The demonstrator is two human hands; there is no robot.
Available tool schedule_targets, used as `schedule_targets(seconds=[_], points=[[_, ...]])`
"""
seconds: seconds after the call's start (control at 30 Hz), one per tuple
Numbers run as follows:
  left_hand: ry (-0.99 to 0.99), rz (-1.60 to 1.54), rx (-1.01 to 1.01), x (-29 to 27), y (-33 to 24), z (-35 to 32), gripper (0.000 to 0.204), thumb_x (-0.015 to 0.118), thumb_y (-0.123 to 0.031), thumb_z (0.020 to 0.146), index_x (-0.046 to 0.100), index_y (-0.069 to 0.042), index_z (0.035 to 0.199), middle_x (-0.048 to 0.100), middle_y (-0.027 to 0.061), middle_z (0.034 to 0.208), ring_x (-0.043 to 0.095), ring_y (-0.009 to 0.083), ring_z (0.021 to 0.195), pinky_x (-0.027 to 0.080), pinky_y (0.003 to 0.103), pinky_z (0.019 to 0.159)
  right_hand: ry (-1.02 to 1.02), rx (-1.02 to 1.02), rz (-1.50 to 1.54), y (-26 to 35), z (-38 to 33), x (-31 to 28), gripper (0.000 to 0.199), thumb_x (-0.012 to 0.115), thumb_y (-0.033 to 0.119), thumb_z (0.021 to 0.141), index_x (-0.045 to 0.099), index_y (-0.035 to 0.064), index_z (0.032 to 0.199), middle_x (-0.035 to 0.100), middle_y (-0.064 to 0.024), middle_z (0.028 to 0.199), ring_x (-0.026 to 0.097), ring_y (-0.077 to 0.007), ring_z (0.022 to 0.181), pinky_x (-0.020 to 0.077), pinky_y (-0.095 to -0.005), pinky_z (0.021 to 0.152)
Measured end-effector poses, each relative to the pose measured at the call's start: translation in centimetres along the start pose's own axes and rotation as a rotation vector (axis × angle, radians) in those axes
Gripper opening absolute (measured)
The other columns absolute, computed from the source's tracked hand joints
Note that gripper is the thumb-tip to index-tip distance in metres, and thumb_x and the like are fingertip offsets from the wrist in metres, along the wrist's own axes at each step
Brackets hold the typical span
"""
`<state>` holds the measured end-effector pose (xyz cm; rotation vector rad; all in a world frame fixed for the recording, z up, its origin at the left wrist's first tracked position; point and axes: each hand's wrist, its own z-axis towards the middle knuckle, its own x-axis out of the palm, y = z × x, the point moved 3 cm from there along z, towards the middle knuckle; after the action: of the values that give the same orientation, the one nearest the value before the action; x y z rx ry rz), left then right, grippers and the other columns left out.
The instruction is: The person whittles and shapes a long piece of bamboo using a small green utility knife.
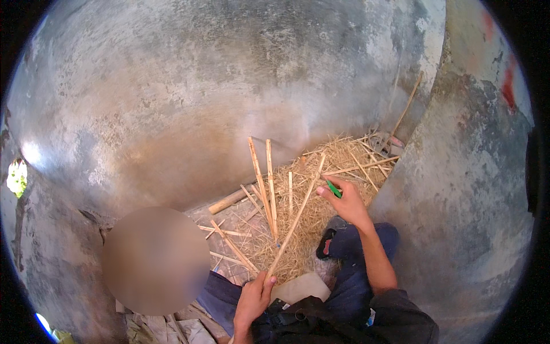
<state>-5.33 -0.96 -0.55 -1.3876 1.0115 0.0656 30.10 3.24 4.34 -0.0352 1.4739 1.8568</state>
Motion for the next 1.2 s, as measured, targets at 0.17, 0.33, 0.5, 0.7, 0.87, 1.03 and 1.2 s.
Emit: schedule_targets(seconds=[0.17, 0.33, 0.5, 0.7, 0.87, 1.03, 1.2], points=[[0.056, -0.011, 0.009, 0.7, -0.1, 0.2, 0.030, 0.055, -0.031, 0.113, 0.058, -0.001, 0.115, 0.064, 0.0266, 0.079, 0.067, 0.0507, 0.079, 0.050, 0.053, 0.069, 0.199, 0.050, 0.286, -1.0, -0.1, 0.4, 0.038, 0.072, 0.034, 0.104, 0.075, -0.0029, 0.111, 0.074, -0.0089, 0.091, 0.067, -0.0154, 0.087, 0.0521, -0.0344, 0.082], [0.129, -0.026, -0.013, 1.1, -0.7, 0.6, 0.030, 0.054, -0.030, 0.113, 0.058, 0.000, 0.115, 0.066, 0.0266, 0.082, 0.068, 0.0510, 0.080, 0.051, 0.052, 0.069, 0.162, 0.086, 0.224, -2.0, -0.5, 0.0, 0.031, 0.068, 0.028, 0.106, 0.074, -0.0023, 0.104, 0.073, -0.0068, 0.088, 0.065, -0.0141, 0.086, 0.0501, -0.0343, 0.080], [0.177, -0.002, -0.015, 0.9, -1.0, 0.9, 0.033, 0.053, -0.033, 0.113, 0.059, 0.000, 0.117, 0.066, 0.0275, 0.084, 0.068, 0.0498, 0.082, 0.050, 0.052, 0.070, 0.119, -0.050, 0.152, -3.2, -0.8, -0.7, 0.028, 0.066, 0.025, 0.107, 0.073, -0.0022, 0.103, 0.071, -0.0064, 0.085, 0.061, -0.0145, 0.081, 0.0492, -0.0355, 0.076], [0.274, -0.144, -0.044, 0.6, 0.4, 1.0, 0.040, 0.048, -0.040, 0.116, 0.062, -0.002, 0.115, 0.058, 0.0134, 0.075, 0.059, 0.0279, 0.070, 0.048, 0.042, 0.067, 0.252, 0.156, 0.214, -2.0, -1.0, -1.3, 0.026, 0.063, 0.022, 0.107, 0.074, -0.0014, 0.103, 0.071, -0.0057, 0.081, 0.059, -0.0143, 0.074, 0.0487, -0.0359, 0.070], [0.330, -0.390, -0.014, 1.2, 2.9, 0.7, 0.051, 0.038, -0.045, 0.118, 0.065, -0.004, 0.108, 0.045, -0.0011, 0.068, 0.044, 0.0132, 0.064, 0.041, 0.034, 0.061, 0.250, -0.020, 0.176, -1.1, -1.0, -1.8, 0.026, 0.064, 0.024, 0.107, 0.075, 0.0016, 0.100, 0.064, 0.0005, 0.075, 0.052, -0.0101, 0.067, 0.0440, -0.0317, 0.064], [0.450, -0.556, -0.206, -0.2, 4.1, 0.0, 0.055, 0.039, -0.047, 0.118, 0.065, -0.002, 0.100, 0.041, -0.0042, 0.068, 0.040, 0.0097, 0.061, 0.035, 0.027, 0.057, 0.430, 0.042, 0.370, -2.8, -1.2, -2.6, 0.027, 0.065, 0.028, 0.107, 0.076, 0.0052, 0.099, 0.063, 0.0027, 0.077, 0.051, -0.0082, 0.070, 0.0413, -0.0285, 0.065], [0.524, -0.664, -0.289, -0.5, 4.1, -0.5, 0.060, 0.039, -0.052, 0.117, 0.065, -0.002, 0.097, 0.038, -0.0056, 0.067, 0.037, 0.0076, 0.058, 0.032, 0.025, 0.051, 0.485, 0.017, 0.398, -1.8, -1.4, -3.7, 0.028, 0.067, 0.029, 0.106, 0.077, 0.0052, 0.096, 0.062, 0.0042, 0.075, 0.051, -0.0080, 0.069, 0.0403, -0.0281, 0.065]])
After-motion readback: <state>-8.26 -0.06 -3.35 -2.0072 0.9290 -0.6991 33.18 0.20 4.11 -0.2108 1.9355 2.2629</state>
